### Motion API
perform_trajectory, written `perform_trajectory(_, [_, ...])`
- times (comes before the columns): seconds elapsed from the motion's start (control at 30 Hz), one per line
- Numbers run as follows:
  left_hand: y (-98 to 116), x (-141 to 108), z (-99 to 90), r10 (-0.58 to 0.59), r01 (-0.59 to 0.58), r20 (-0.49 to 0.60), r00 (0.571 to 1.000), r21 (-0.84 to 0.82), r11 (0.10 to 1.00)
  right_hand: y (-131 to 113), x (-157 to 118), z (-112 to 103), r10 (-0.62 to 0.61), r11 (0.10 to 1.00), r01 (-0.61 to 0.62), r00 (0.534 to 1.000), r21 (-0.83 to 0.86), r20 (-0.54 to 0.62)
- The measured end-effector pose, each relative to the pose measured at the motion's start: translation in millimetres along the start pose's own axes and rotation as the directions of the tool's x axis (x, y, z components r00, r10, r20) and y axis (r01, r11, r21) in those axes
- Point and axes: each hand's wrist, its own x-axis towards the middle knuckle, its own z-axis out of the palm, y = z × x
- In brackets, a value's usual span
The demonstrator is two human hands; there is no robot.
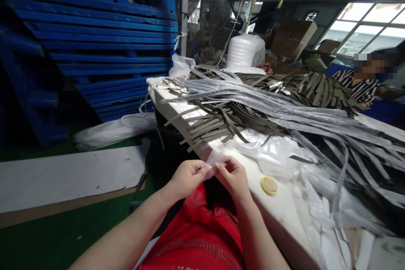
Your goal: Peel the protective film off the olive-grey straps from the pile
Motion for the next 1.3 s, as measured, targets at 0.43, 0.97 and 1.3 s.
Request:
perform_trajectory(0.43, [-5.1, -4.4, 4.7, -0.009, -0.002, -0.228, 0.974, -0.046, 0.999, 5.3, -4.8, -2.4, 0.041, 0.997, -0.04, 0.999, 0.067, -0.011])
perform_trajectory(0.97, [-4.3, -9.7, 6.2, -0.021, 0.052, 0.11, 0.994, -0.287, 0.957, -7.4, -10.4, -0.6, -0.12, 0.993, 0.119, 0.99, 0.01, 0.079])
perform_trajectory(1.3, [-10.2, -8.3, 10.5, 0.04, -0.04, 0.0, 0.999, -0.096, 0.995, -18.8, -16.8, 1.1, -0.216, 0.957, 0.243, 0.961, -0.159, 0.172])
